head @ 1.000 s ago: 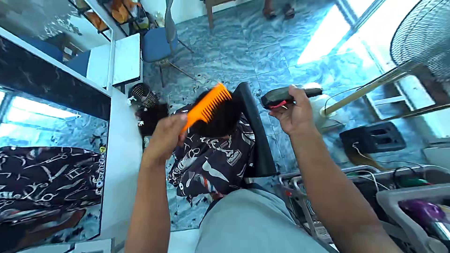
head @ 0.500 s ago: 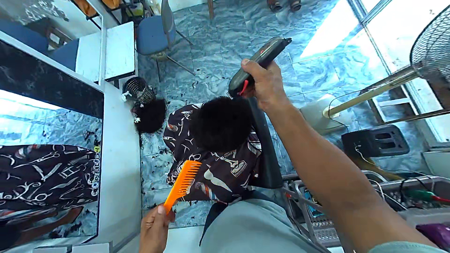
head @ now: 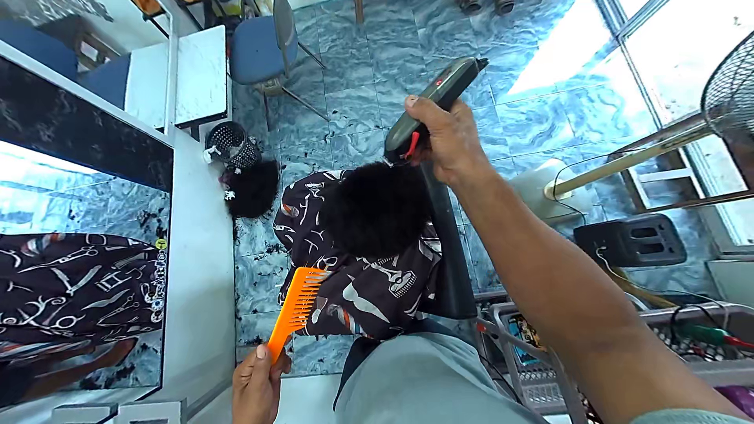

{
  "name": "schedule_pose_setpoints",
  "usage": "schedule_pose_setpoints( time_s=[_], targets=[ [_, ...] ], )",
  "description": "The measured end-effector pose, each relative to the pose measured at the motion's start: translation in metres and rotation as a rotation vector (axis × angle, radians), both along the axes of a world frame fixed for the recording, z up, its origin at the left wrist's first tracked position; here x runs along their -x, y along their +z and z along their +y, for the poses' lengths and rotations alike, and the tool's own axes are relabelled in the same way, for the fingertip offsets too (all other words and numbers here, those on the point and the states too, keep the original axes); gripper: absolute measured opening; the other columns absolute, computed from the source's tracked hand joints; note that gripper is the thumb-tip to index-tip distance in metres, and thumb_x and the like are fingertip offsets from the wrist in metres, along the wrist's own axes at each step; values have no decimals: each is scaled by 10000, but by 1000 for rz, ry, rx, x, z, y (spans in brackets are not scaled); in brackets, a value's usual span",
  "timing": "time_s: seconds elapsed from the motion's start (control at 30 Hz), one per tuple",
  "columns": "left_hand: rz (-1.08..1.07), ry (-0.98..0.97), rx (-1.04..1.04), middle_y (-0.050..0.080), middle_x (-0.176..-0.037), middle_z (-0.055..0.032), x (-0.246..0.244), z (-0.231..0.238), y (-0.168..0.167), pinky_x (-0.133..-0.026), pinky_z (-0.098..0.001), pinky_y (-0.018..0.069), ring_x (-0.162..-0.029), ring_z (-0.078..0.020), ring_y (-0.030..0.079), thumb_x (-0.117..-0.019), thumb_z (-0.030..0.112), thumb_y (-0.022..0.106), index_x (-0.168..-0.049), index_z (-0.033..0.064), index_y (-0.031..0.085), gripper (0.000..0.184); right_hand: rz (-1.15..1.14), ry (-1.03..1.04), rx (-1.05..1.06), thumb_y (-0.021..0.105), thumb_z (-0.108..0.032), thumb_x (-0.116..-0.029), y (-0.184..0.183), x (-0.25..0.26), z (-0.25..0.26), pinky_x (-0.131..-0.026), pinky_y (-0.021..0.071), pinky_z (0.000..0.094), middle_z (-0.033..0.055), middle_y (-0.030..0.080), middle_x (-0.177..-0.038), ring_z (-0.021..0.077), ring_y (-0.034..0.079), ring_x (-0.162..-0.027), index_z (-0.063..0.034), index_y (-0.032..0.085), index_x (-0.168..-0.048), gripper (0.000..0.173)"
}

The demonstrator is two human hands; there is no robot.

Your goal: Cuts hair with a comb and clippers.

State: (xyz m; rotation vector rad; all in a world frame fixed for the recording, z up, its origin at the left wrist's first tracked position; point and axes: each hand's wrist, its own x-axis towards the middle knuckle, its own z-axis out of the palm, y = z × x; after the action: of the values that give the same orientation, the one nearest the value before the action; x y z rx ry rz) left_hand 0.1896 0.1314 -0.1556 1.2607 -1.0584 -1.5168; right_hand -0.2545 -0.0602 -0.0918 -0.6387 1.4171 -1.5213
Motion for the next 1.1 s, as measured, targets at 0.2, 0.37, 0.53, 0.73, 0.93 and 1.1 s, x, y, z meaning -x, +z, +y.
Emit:
schedule_pose_setpoints(
  time_s=[0.2, 0.37, 0.53, 0.73, 0.93, 1.1],
  targets=[
    [1, 33, -29, 529, -566, 83, -4, 1, -6, -564, -231, 512, -508, -40, 523, -1027, 481, 576, -905, 161, 751, 384, -20, -11, -66, 712, -378, -969, -2, 3, -5, -431, 540, 325, 117, 694, -832, 206, 631, -524, -109, 578, -1246, 409],
    [20, 17, -33, 537, -566, 83, -2, -3, -11, -559, -229, 509, -512, -38, 528, -1017, 507, 580, -865, 177, 745, 399, -14, 79, -49, 700, -377, -977, 5, -8, -11, -449, 552, 325, 121, 702, -832, 209, 650, -546, -96, 576, -1232, 399],
    [64, 17, -55, 543, -572, 82, -8, -7, -28, -571, -236, 518, -518, -45, 538, -1015, 508, 585, -849, 176, 737, 401, 97, 64, -121, 723, -370, -959, 11, -12, -17, -441, 548, 329, 116, 702, -845, 208, 650, -545, -108, 570, -1245, 416],
    [98, 23, -70, 556, -584, 80, -19, -9, -44, -582, -225, 521, -530, -42, 547, -1017, 505, 584, -840, 179, 730, 399, 241, 175, -104, 742, -337, -952, 27, -39, -24, -430, 533, 301, 101, 707, -856, 190, 643, -543, -95, 588, -1239, 406],
    [155, 2, -18, 567, -609, 95, -30, -12, -63, -606, -227, 524, -553, -39, 556, -1019, 517, 572, -827, 205, 723, 396, 369, 182, -156, 742, -338, -947, 38, -47, -34, -419, 531, 312, 103, 699, -852, 197, 637, -532, -96, 580, -1229, 405],
    [-89, -253, 438, 725, -931, 81, 19, -43, -48, -767, -225, 561, -833, -16, 650, -1026, 492, 586, -1131, 226, 771, 340, 541, 431, -136, 780, -317, -914, 51, -93, -45, -453, 550, 323, 91, 709, -876, 192, 652, -568, -85, 613, -1216, 416]
  ],
)
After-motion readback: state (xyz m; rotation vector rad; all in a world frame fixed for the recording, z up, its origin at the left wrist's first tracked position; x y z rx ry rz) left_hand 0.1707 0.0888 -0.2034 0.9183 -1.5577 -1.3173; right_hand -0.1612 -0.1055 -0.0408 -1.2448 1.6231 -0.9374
